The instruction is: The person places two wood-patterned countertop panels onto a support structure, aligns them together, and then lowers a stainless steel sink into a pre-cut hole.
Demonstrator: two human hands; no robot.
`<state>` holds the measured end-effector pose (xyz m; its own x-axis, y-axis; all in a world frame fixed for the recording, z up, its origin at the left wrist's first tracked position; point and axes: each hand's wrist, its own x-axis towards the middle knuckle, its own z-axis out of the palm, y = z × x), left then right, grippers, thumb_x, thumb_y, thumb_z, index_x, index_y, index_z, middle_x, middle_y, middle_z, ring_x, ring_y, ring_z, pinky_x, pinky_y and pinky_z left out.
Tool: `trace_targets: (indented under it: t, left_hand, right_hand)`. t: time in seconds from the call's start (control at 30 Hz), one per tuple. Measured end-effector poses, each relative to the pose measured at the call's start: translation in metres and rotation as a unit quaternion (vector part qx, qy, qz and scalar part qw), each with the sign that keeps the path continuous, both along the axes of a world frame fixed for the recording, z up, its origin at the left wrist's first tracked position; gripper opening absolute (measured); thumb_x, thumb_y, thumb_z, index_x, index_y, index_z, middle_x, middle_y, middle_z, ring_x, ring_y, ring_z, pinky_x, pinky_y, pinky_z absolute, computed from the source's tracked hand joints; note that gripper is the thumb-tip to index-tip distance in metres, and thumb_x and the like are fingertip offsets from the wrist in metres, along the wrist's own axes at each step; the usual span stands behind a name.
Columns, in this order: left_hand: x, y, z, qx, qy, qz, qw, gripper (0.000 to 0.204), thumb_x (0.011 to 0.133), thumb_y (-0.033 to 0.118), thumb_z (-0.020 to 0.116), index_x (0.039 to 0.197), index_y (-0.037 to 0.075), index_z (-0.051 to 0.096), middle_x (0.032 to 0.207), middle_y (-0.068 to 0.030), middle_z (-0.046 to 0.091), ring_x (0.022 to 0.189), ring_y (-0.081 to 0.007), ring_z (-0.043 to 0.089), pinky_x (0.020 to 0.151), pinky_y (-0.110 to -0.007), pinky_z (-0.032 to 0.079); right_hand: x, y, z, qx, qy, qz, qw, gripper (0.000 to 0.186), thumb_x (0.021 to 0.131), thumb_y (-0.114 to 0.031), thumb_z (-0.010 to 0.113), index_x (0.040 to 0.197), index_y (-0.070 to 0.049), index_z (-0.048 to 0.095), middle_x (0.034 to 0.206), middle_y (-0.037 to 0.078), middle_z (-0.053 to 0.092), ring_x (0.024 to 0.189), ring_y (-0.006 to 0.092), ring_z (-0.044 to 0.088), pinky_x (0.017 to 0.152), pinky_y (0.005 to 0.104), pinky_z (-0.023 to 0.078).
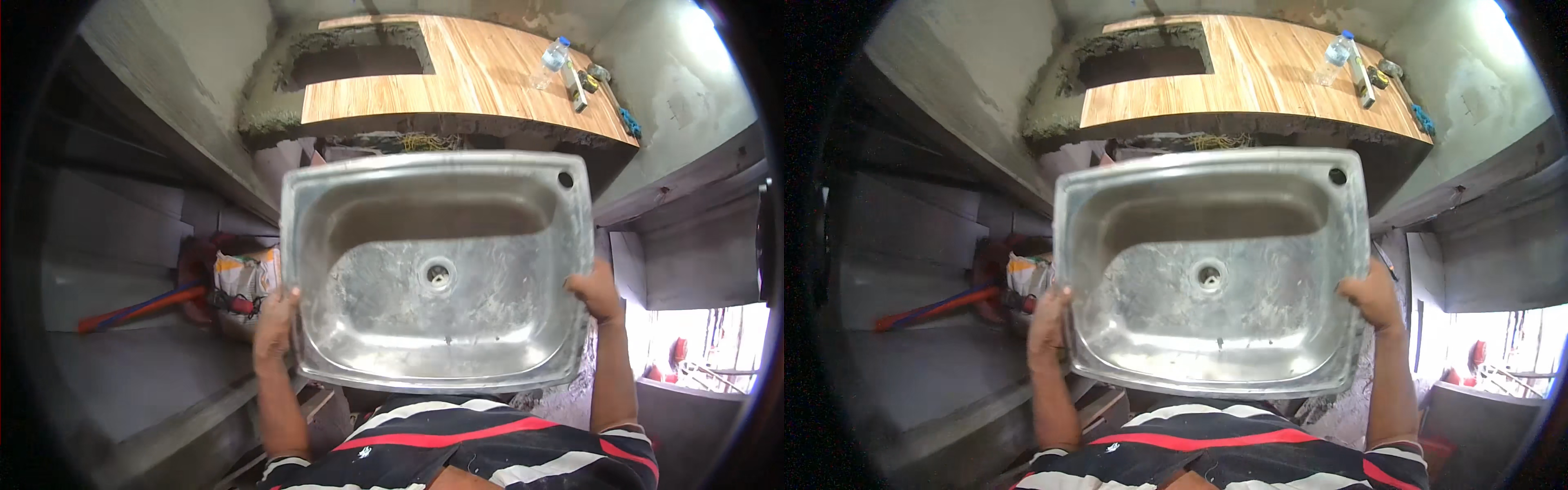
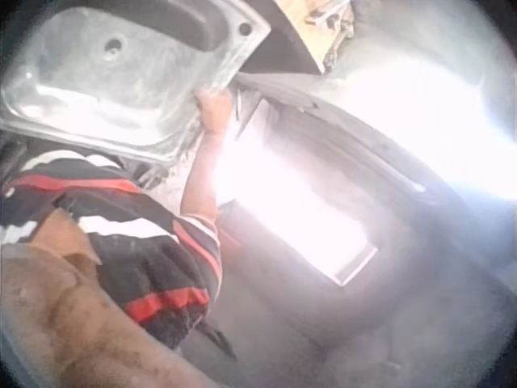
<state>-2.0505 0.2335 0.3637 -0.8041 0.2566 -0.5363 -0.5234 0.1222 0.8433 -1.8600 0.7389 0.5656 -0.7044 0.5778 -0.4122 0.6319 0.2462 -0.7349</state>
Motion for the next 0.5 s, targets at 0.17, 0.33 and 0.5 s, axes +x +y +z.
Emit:
trace_targets:
  t: [0.17, 0.33, 0.5]
  left_hand:
    - [-0.08, 0.023, 0.165, 0.052, 0.115, -0.012, 0.992, 0.048, 0.096, 0.036, 0.067, 0.123, -0.003, 0.063, 0.11, -0.0091, 0.068, 0.1, -0.0156, 0.064, 0.09, -0.032, 0.05]
    - [-0.187, 0.05, 0.205, 0.039, 0.21, -0.014, 0.977, 0.046, 0.096, 0.037, 0.067, 0.12, -0.003, 0.064, 0.104, -0.0074, 0.069, 0.092, -0.0143, 0.065, 0.084, -0.029, 0.051]
    - [-0.324, 0.072, 0.189, -0.031, 0.248, -0.009, 0.968, 0.036, 0.094, 0.03, 0.071, 0.106, -0.004, 0.066, 0.09, -0.0052, 0.067, 0.081, -0.0132, 0.065, 0.074, -0.029, 0.052]
  right_hand:
    - [-0.078, 0.035, 0.077, 0.005, 0.123, 0.05, 0.991, 0.03, 0.074, -0.013, 0.066, 0.099, 0.002, 0.069, 0.079, 0.001, 0.064, 0.063, 0.0078, 0.055, 0.055, 0.0252, 0.042]
    - [-0.187, 0.101, 0.086, 0.201, 0.262, 0.202, 0.922, 0.034, 0.076, -0.015, 0.069, 0.104, 0.003, 0.067, 0.085, 0.003, 0.066, 0.074, 0.0111, 0.06, 0.068, 0.0276, 0.049]
    - [-0.328, 0.159, 0.048, 0.189, 0.282, 0.164, 0.926, 0.033, 0.077, -0.021, 0.071, 0.1, 0.003, 0.07, 0.087, 0.007, 0.071, 0.076, 0.0132, 0.065, 0.068, 0.0299, 0.051]
